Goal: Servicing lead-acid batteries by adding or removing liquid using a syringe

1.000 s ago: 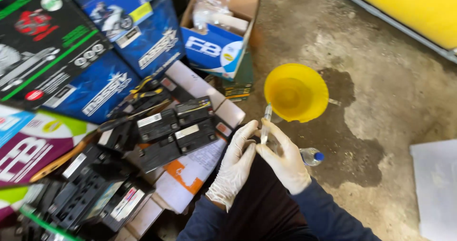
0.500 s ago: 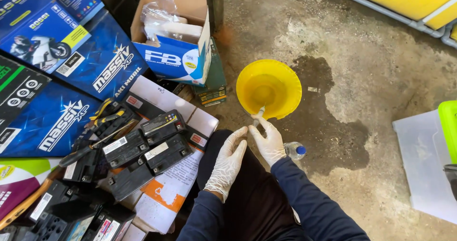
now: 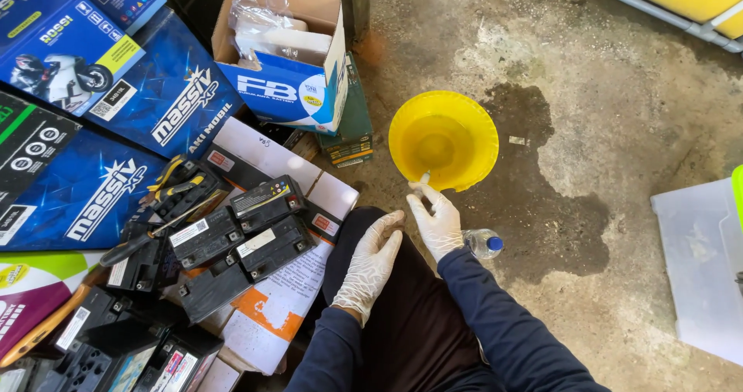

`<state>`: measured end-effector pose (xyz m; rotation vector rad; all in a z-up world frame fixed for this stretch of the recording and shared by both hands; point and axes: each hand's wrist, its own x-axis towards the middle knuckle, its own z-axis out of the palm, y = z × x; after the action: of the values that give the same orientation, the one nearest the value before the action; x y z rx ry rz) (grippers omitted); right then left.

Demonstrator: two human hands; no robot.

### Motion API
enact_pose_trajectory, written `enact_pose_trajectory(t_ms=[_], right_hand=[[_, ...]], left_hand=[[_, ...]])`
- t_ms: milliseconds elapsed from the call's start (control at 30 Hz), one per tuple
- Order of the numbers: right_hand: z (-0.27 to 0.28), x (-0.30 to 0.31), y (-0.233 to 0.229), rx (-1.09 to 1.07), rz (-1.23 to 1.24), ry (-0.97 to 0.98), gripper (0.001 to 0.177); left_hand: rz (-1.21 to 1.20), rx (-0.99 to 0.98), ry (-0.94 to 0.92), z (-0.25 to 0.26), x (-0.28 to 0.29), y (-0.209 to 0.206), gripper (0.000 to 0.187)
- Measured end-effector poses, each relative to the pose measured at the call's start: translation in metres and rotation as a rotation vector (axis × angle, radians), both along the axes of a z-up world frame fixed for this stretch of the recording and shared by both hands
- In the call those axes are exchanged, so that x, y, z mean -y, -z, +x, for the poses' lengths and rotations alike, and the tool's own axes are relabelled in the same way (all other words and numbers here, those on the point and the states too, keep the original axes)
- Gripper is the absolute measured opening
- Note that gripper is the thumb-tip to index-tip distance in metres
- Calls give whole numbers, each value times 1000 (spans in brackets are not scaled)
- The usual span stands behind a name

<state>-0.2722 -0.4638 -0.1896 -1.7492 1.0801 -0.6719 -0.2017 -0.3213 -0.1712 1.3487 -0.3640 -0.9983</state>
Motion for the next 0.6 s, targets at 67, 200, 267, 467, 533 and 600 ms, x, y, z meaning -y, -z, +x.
enact_pose_trajectory(t_ms=[67,200,267,467,533,600], right_hand=[[0,2,0,-113,14,-56,25],[-1,-6,-19,-94,-45,-148,36],[3,-13,-35,-39,-228,-201,34],[15,-54,-104,92,-382,-363,37],[22,-72,-125,127,-370,-435,38],[29,-92,-145,153,-353,-506,39]], left_hand=[[8,-2,-30,-1,-3,-10,37],[112,60,9,5,-23,-47,38],[108,205,37,5,-40,-60,39],[-6,617,-17,19,-109,-112,37],[-5,721,-77,25,-137,-125,36],[5,817,-132,33,-165,-151,35]])
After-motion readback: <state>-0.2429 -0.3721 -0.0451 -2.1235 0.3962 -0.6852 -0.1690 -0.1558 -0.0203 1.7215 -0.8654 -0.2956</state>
